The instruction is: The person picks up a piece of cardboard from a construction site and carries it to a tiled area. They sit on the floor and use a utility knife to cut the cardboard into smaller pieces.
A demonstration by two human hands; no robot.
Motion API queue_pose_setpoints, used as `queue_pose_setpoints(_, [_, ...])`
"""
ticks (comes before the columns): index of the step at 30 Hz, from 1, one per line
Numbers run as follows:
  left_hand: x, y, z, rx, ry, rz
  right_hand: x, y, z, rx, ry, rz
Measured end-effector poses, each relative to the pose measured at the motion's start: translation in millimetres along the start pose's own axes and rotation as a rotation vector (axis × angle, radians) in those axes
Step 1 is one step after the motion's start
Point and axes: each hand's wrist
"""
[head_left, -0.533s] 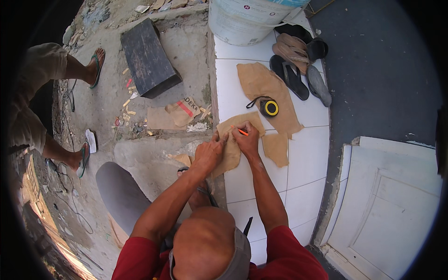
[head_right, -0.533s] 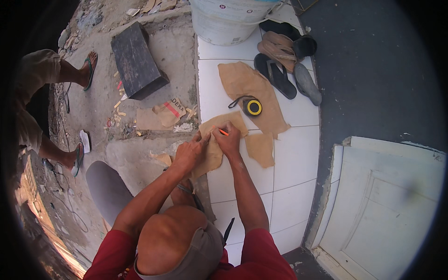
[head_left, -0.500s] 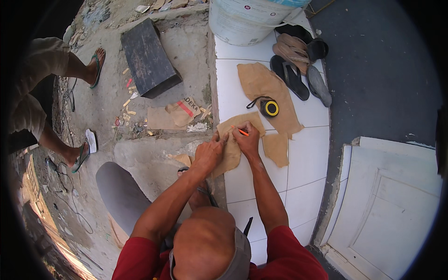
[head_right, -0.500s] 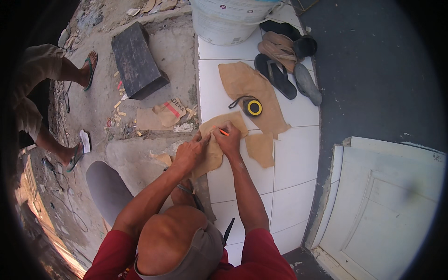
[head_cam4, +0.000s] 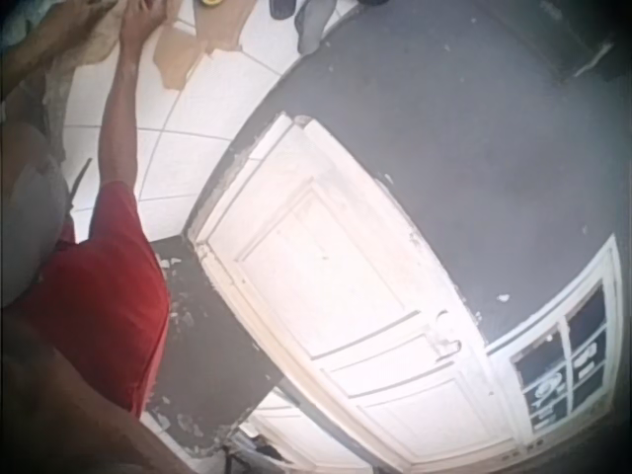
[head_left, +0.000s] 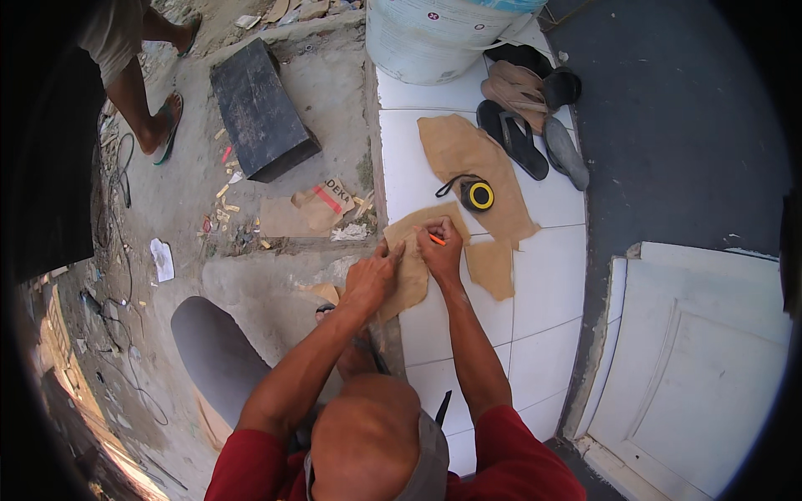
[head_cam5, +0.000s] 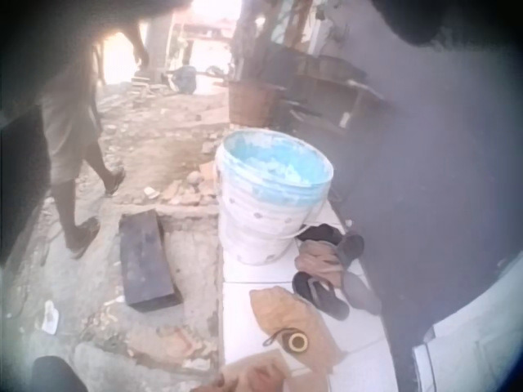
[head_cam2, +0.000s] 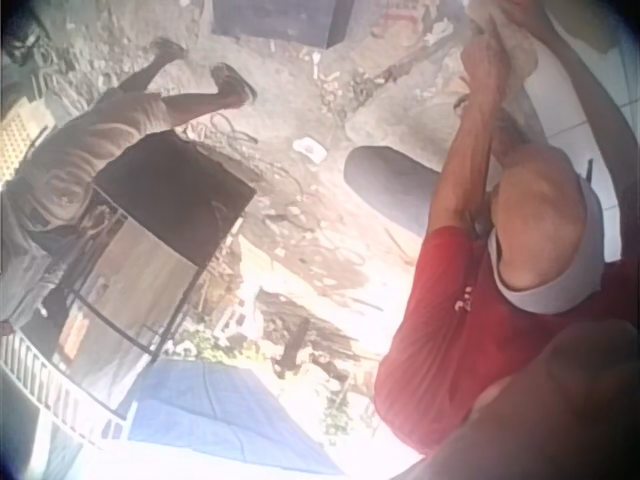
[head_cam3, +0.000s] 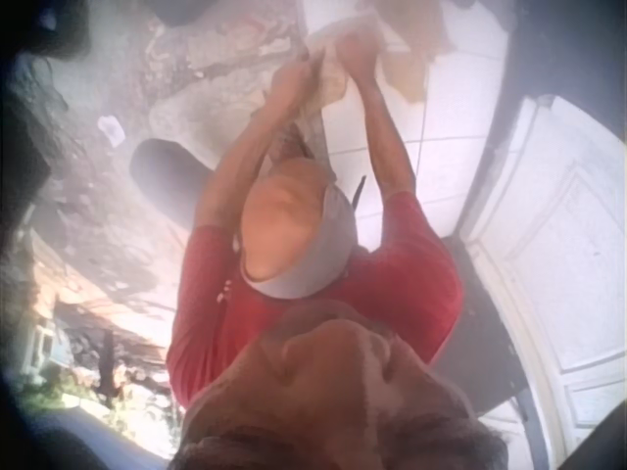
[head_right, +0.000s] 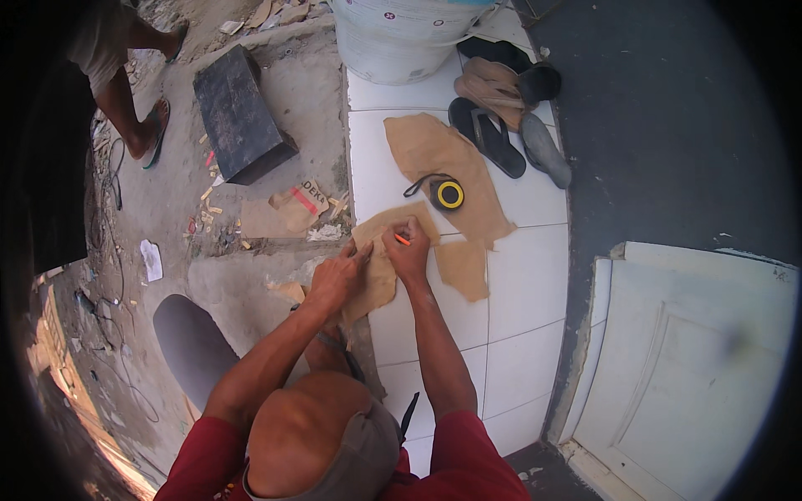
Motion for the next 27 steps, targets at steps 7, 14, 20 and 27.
queue_pose_setpoints(7, [5.0,2.0,-1.6,0.047,-0.072,0.084,0.1,-1.8,-0.1,0.064,0.007,0.030])
queue_pose_setpoints(14, [13.3,7.2,-1.0,0.036,-0.040,0.085,-8.6,1.5,-3.7,-0.006,-0.022,-0.010])
queue_pose_setpoints(20, [12.5,6.3,7.6,0.043,0.022,0.054,-19.9,-8.1,-7.6,-0.010,-0.096,0.078])
queue_pose_setpoints(27, [17.3,11.5,6.6,0.061,0.003,0.018,1.6,1.3,0.6,0.109,-0.103,0.152])
Point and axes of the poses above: each hand's wrist, its own z-axis away from the middle knuckle, its own y-axis out of the palm, x = y × z, and after that the axes turned 10 degrees about -y, right-handed
